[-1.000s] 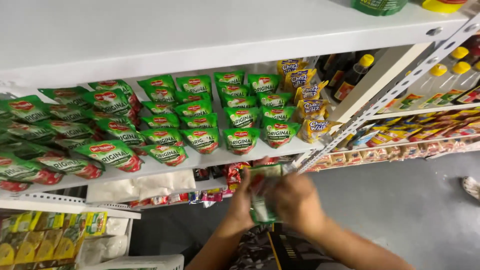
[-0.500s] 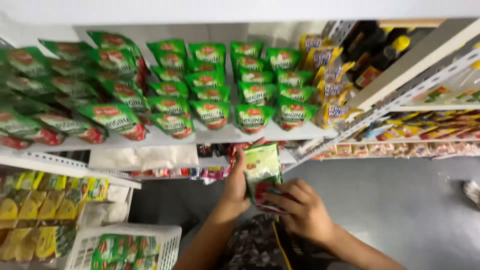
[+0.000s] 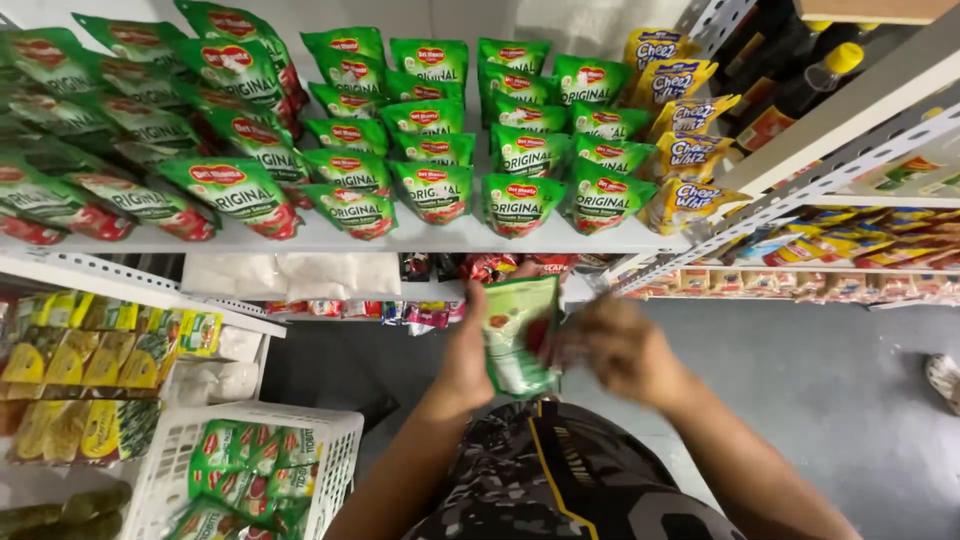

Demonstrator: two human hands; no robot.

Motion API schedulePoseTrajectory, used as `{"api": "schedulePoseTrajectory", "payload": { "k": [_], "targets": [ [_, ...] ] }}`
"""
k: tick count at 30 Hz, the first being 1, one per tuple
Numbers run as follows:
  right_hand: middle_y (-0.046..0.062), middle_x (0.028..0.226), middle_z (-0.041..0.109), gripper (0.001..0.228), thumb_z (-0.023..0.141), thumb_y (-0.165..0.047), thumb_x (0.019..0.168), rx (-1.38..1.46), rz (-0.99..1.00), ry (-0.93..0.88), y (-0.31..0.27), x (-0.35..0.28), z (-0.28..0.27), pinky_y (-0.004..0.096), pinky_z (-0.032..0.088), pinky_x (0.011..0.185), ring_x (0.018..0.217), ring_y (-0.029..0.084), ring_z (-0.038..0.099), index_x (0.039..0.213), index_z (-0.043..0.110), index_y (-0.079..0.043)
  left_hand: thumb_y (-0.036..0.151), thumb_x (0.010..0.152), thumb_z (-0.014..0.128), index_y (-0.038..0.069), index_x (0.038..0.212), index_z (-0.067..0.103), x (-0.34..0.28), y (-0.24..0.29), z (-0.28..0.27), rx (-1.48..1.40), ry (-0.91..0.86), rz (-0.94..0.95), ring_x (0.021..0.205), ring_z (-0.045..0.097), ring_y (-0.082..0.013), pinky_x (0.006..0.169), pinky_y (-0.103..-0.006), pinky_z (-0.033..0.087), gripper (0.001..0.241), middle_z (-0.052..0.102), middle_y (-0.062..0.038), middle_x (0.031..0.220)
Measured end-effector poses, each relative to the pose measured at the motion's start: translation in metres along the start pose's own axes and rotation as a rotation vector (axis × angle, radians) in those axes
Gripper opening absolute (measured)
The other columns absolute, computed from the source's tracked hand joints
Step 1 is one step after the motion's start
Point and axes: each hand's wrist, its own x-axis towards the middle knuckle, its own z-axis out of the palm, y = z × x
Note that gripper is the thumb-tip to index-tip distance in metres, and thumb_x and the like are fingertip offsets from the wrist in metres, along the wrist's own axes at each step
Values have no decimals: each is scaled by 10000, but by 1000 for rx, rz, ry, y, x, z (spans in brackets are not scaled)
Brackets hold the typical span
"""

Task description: Wiping individual food pouches with a cloth and organizing them on a grocery store shelf.

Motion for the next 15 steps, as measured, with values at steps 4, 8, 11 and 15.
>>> {"api": "schedulePoseTrajectory", "payload": {
  "k": [4, 8, 11, 15],
  "targets": [
    [86, 926, 672, 190, 651, -132, 892, -161, -16, 85, -9, 7, 16, 426, 536, 710, 784, 325, 636, 985, 811, -174, 714, 889, 540, 115, 1477, 567, 4, -1, -6, -6, -89, 4, 1194, 631, -414, 1066, -621, 470, 840, 624, -251, 1380],
    [90, 925, 662, 296, 572, -93, 877, -7, -115, -17, -36, 2, 15, 452, 554, 770, 802, 326, 634, 1034, 802, -192, 670, 961, 442, 139, 1536, 517, -13, 21, 0, 162, -68, 179, 1287, 574, -353, 1086, -577, 460, 786, 603, -211, 1431],
    [131, 844, 628, 302, 512, -88, 974, -171, -59, 73, -11, 3, 0, 470, 477, 664, 706, 372, 575, 689, 614, -96, 694, 918, 547, 159, 1547, 500, -2, 9, -17, 33, -167, 90, 1258, 599, -355, 1099, -583, 454, 827, 600, -207, 1427],
    [103, 1072, 672, 201, 733, -273, 890, -361, 160, 139, -17, -9, 20, 486, 512, 798, 912, 326, 635, 1065, 798, -199, 679, 965, 539, 127, 1567, 456, 7, -5, -14, -35, -280, 37, 1221, 631, -408, 1062, -618, 487, 821, 605, -257, 1397]
  ]
}}
